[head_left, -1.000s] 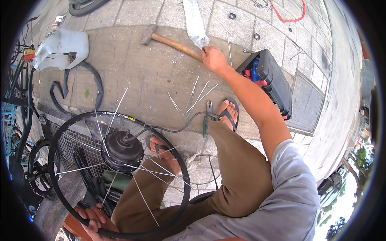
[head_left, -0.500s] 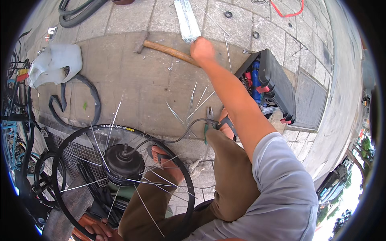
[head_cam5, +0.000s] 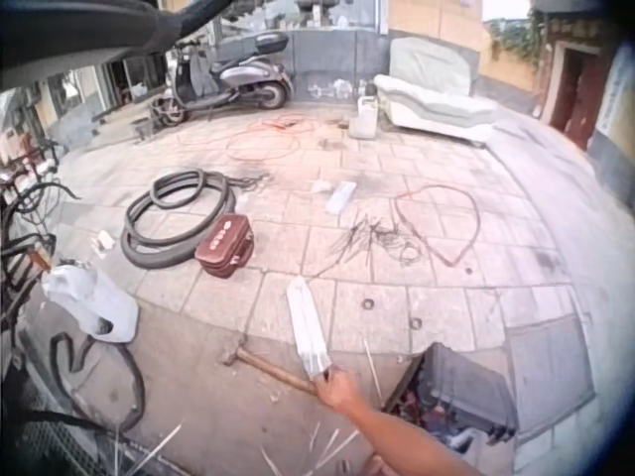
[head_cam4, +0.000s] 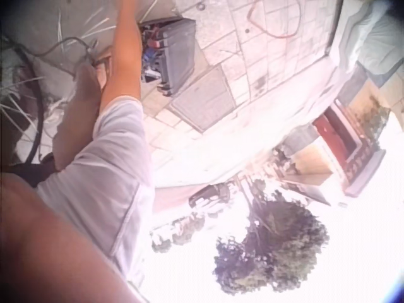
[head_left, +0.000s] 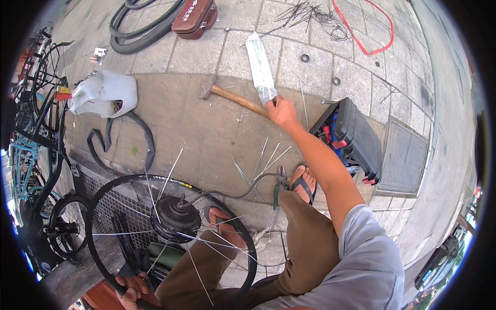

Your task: The person is repairing a bicycle wheel by inserting and adjusting spokes. They use a hammer to tap the spokes into place and a spoke wrench to tighten them. The person works methodically, ensuring each spoke is properly aligned and secured.

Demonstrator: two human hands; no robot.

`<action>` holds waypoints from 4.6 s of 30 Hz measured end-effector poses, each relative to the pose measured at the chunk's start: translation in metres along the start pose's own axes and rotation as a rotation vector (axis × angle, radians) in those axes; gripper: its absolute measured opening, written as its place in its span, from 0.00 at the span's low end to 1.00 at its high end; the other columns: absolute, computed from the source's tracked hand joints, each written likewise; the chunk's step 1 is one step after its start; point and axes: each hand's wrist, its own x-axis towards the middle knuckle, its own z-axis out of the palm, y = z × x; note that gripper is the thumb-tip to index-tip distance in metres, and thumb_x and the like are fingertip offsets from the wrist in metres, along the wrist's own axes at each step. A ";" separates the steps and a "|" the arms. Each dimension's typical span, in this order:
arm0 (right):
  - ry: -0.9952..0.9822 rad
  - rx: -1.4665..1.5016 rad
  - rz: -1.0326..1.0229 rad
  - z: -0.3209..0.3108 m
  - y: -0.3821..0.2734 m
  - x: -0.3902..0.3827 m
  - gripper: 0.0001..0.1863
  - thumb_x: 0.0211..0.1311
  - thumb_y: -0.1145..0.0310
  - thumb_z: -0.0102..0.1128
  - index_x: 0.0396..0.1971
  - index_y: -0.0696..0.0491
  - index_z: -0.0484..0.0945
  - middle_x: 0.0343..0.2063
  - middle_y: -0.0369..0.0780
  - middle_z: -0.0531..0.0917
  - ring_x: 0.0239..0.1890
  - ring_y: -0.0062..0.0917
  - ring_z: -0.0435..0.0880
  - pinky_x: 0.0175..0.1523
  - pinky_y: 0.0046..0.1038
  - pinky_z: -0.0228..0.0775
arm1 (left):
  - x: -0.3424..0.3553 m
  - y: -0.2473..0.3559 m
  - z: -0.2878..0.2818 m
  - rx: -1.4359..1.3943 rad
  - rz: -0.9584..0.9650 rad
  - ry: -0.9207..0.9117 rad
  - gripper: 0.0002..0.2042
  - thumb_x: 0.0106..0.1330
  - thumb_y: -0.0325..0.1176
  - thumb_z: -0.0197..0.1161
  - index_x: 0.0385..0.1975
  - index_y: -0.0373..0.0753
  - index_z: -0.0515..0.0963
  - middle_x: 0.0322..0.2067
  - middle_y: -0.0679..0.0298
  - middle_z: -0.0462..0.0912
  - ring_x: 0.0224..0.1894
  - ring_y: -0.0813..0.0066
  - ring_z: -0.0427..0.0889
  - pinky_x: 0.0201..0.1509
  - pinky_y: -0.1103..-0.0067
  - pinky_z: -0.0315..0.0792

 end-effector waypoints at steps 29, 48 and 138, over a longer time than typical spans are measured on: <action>-0.364 0.512 0.194 -0.017 0.092 -0.176 0.11 0.67 0.64 0.62 0.37 0.58 0.83 0.25 0.35 0.81 0.24 0.22 0.79 0.31 0.29 0.72 | 0.006 -0.009 -0.031 0.015 -0.060 -0.130 0.11 0.66 0.29 0.58 0.43 0.38 0.66 0.24 0.72 0.59 0.28 0.79 0.64 0.63 0.65 0.68; -0.117 -0.184 -0.059 -0.039 0.023 -0.031 0.19 0.64 0.58 0.56 0.39 0.58 0.87 0.41 0.57 0.86 0.46 0.52 0.86 0.55 0.46 0.79 | 0.008 -0.007 -0.035 0.016 -0.066 -0.149 0.11 0.66 0.29 0.59 0.45 0.38 0.67 0.24 0.72 0.58 0.27 0.80 0.64 0.62 0.66 0.69; 0.113 -0.259 -0.254 -0.071 -0.161 0.409 0.24 0.67 0.55 0.58 0.49 0.62 0.79 0.47 0.59 0.84 0.53 0.55 0.83 0.60 0.47 0.74 | 0.145 0.012 0.126 -0.081 0.005 0.525 0.20 0.73 0.51 0.58 0.21 0.50 0.66 0.22 0.66 0.66 0.21 0.74 0.62 0.31 0.75 0.67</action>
